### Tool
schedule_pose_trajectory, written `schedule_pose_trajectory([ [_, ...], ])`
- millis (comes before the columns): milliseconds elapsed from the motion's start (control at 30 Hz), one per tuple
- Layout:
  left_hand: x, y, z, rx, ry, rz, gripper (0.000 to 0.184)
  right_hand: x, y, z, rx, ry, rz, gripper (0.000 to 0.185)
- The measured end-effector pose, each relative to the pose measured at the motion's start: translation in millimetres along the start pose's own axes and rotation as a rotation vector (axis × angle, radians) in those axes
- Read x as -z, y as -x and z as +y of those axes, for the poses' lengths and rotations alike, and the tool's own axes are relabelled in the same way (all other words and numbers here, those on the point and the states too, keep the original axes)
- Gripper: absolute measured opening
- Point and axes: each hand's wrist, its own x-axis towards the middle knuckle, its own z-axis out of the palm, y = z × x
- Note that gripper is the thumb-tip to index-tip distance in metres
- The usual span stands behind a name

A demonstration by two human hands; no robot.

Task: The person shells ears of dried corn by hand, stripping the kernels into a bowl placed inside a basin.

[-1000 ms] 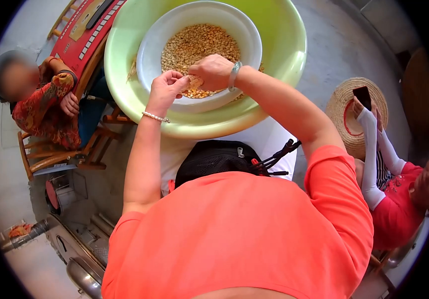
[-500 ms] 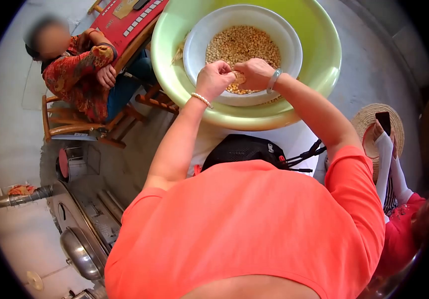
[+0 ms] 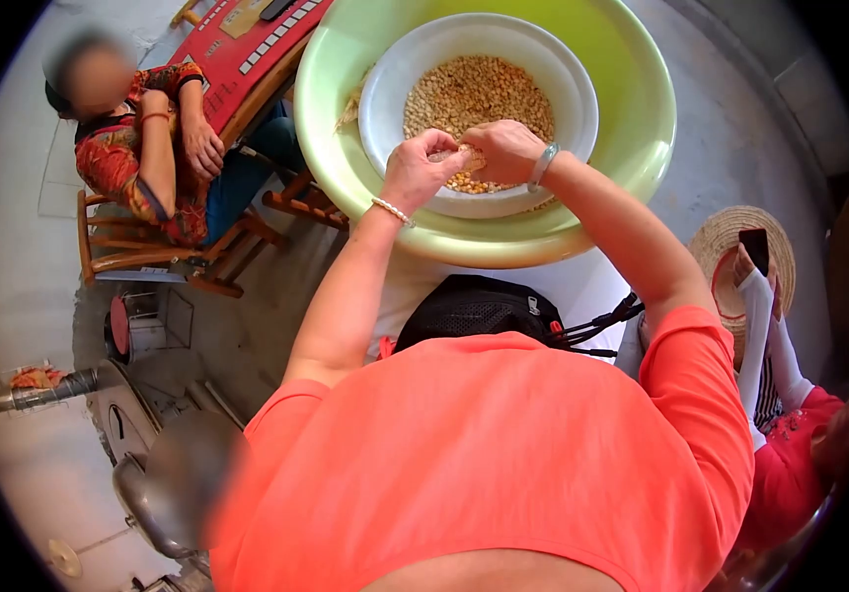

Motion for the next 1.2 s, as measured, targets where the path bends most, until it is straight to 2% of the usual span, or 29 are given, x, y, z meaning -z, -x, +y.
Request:
schedule_pose_trajectory([
  [67,0,-1,1,-0.014,0.016,-0.005,0.015,6,-1,-3,-0.030,0.018,-0.054,0.031],
  [167,-1,-3,0,0.002,0.038,-0.010,0.016,1,1,3,0.002,0.010,0.035,0.026],
  [267,-1,-3,2,-0.038,-0.025,0.037,0.019,8,0,-5,-0.092,0.057,-0.066,0.024],
  [467,-2,-3,21,-0.076,-0.352,0.080,0.014,6,-1,-1,-0.031,0.094,-0.039,0.020],
  [567,-3,-8,20,-0.154,-0.420,0.121,0.012,3,-2,2,-0.004,0.093,-0.012,0.019],
  [767,-5,-15,12,-0.123,-0.387,0.126,0.010,-3,-3,10,0.022,0.075,0.007,0.020],
  [867,-5,-17,8,-0.024,-0.305,0.073,0.009,-11,-5,15,0.042,0.072,0.024,0.019],
  [967,-8,-18,-4,-0.134,-0.310,0.127,0.007,-13,-8,19,-0.002,0.059,-0.043,0.019],
  [1067,-14,-18,-10,-0.343,-0.277,0.163,0.006,-7,-9,15,-0.108,0.031,-0.114,0.021],
  [1167,-14,-19,-5,-0.354,-0.244,0.274,0.009,-4,-12,18,-0.138,0.027,-0.070,0.022],
  [1200,-12,-21,-4,-0.292,-0.256,0.281,0.011,-3,-13,19,-0.145,0.026,-0.073,0.022],
])
